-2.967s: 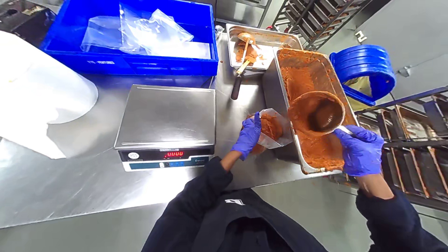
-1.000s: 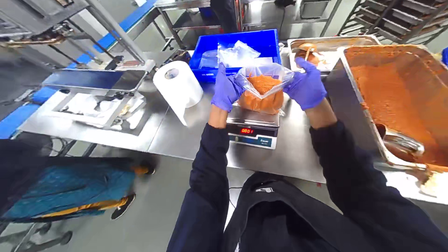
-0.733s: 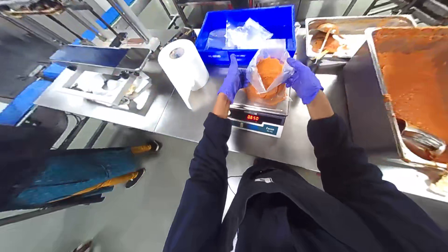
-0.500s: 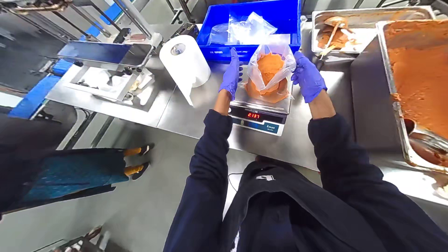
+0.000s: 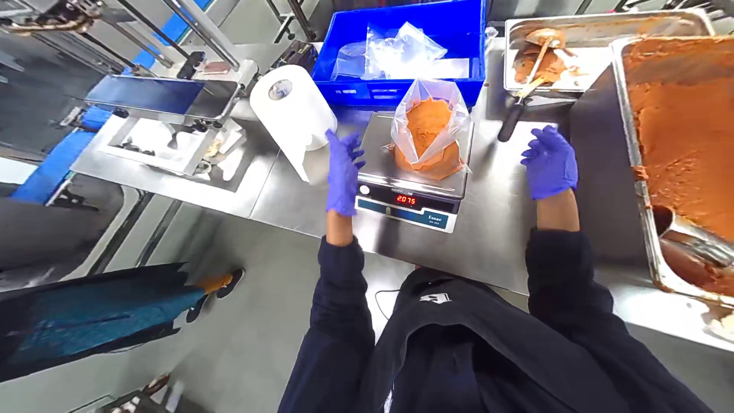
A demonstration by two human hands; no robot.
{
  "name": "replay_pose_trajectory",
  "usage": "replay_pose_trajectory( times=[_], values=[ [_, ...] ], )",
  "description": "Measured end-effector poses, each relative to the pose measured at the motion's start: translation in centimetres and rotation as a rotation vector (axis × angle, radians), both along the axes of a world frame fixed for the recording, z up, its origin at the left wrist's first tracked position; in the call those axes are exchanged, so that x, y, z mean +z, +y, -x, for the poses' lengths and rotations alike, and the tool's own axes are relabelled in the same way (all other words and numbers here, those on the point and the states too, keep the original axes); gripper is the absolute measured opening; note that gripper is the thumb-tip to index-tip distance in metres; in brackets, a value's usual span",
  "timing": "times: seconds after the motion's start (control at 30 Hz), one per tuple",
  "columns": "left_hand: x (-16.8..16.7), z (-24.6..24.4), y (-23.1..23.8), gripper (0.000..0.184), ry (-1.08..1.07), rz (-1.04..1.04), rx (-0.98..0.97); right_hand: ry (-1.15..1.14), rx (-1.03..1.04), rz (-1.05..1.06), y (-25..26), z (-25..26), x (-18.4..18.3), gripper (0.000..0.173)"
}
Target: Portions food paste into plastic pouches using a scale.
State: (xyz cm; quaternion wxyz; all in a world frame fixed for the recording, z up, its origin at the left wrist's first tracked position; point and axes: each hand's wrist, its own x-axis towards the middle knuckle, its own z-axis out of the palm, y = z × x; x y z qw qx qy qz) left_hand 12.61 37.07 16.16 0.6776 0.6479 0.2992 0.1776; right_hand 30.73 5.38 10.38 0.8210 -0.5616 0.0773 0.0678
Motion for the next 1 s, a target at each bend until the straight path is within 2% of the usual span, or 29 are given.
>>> replay_pose_trajectory(
  times=[0.07,0.2,0.37,0.4,0.57,0.67,0.77,0.9,1.0],
  values=[
    [-2.4,0.9,0.3,0.086,-0.023,0.063,0.069,0.072,-0.084,-0.028,-1.3,-0.5,-2.3,0.025],
    [-7.2,5.7,-1.5,0.090,0.016,0.268,0.163,0.188,-0.103,0.069,-2.9,-0.3,-5.3,0.027],
    [-11.2,10.3,-3.0,0.093,0.116,0.352,0.227,0.277,-0.168,0.097,-2.3,-1.4,-6.4,0.020],
    [-11.6,10.9,-3.0,0.093,0.127,0.358,0.233,0.270,-0.185,0.134,-1.8,-2.0,-6.4,0.019],
    [-11.8,12.1,-2.3,0.093,0.081,0.364,0.308,0.245,-0.262,0.266,1.2,-8.1,-4.8,0.037],
    [-11.7,12.2,-2.2,0.092,0.087,0.361,0.341,0.230,-0.277,0.360,2.5,-14.4,-4.1,0.050],
    [-12.3,12.4,-2.6,0.091,0.094,0.398,0.342,0.341,-0.165,0.528,3.4,-21.6,-5.7,0.068],
    [-12.7,12.3,-3.1,0.089,0.084,0.420,0.303,0.415,-0.080,0.748,3.7,-24.1,-5.2,0.049],
    [-13.1,12.3,-3.1,0.088,0.092,0.438,0.315,0.364,-0.176,0.705,3.1,-23.2,-5.5,0.043]
  ],
)
